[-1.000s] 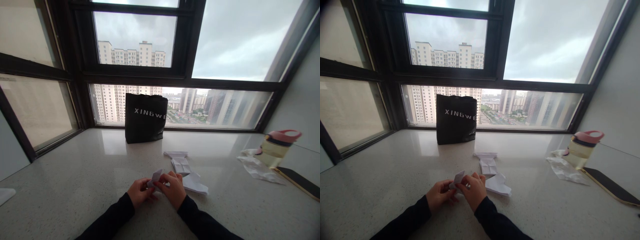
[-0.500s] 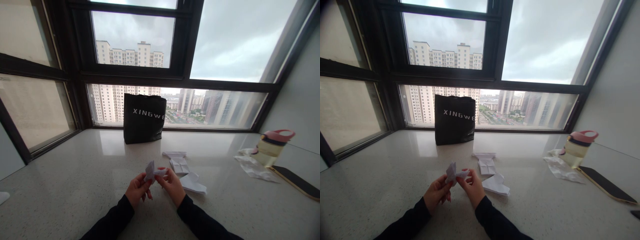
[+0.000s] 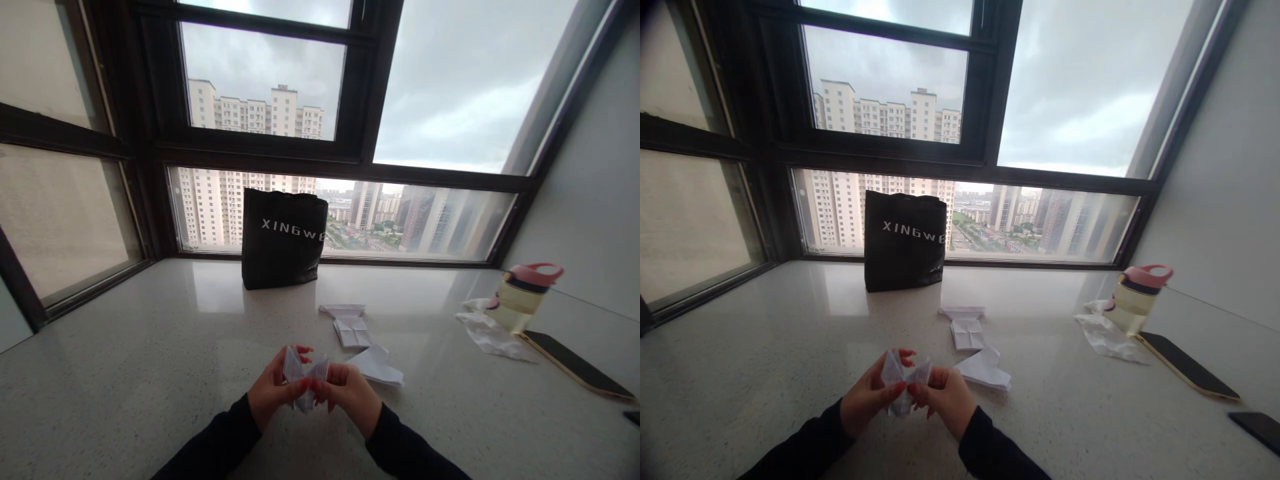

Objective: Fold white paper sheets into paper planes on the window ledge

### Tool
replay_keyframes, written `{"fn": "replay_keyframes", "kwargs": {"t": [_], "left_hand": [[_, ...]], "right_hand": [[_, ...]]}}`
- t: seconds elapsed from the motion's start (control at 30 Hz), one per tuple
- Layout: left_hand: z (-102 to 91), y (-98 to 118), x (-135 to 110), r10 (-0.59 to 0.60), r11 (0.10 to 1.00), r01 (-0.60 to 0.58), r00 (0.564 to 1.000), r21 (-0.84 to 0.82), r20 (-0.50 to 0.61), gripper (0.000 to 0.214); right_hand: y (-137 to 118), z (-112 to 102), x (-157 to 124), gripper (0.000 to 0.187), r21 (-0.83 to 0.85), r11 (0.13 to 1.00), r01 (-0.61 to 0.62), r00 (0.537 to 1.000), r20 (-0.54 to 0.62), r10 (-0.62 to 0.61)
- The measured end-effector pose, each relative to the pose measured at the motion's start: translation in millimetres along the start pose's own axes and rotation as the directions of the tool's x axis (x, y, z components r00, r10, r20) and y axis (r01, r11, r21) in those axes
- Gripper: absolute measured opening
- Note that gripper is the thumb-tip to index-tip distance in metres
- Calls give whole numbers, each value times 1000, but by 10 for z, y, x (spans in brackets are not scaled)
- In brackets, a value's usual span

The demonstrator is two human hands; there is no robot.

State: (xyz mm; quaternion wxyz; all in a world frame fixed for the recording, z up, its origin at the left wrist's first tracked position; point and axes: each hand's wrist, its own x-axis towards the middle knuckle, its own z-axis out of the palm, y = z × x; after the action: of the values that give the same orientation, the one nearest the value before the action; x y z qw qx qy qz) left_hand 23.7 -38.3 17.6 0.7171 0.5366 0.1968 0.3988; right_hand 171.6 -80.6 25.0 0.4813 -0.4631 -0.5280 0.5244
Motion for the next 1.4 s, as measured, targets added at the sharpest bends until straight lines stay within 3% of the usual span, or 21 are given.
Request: {"fn": "replay_keyframes", "kwargs": {"t": [0.1,0.17,0.27,0.4,0.47,0.63,0.8,0.9,1.1,1.4], "left_hand": [[88,-32,-18,-29,988,44,994,-150,102,30],[128,-49,-28,-52,979,77,990,-190,134,32],[151,-65,-43,-120,976,135,988,-171,95,37],[154,-104,-68,-211,969,202,976,-140,-57,40],[150,-126,-75,-240,963,230,969,-140,-57,39],[116,-104,-51,-340,928,350,936,-125,94,32],[106,-74,-31,-330,933,338,940,-125,85,24],[113,-91,-38,-344,930,352,935,-106,89,24],[109,-108,-37,-349,927,357,933,-110,89,25],[106,-143,-29,-335,937,340,939,-73,80,24]], "right_hand": [[35,21,-47,33,38,998,-41,998,58,39],[58,42,-57,34,69,996,-50,996,81,45],[95,74,-61,36,76,995,-67,994,91,60],[107,90,-107,39,-11,995,-102,991,81,102],[66,50,-177,37,-85,988,-127,986,98,135],[-94,-308,-492,27,-304,918,-254,958,52,282],[-135,-814,-706,25,-477,754,-453,876,-78,476],[-127,-1002,-672,26,-503,716,-484,854,-94,511],[-100,-1083,-502,22,-609,600,-518,830,-188,526],[-40,-1128,-507,21,-660,523,-540,826,-293,482]]}}
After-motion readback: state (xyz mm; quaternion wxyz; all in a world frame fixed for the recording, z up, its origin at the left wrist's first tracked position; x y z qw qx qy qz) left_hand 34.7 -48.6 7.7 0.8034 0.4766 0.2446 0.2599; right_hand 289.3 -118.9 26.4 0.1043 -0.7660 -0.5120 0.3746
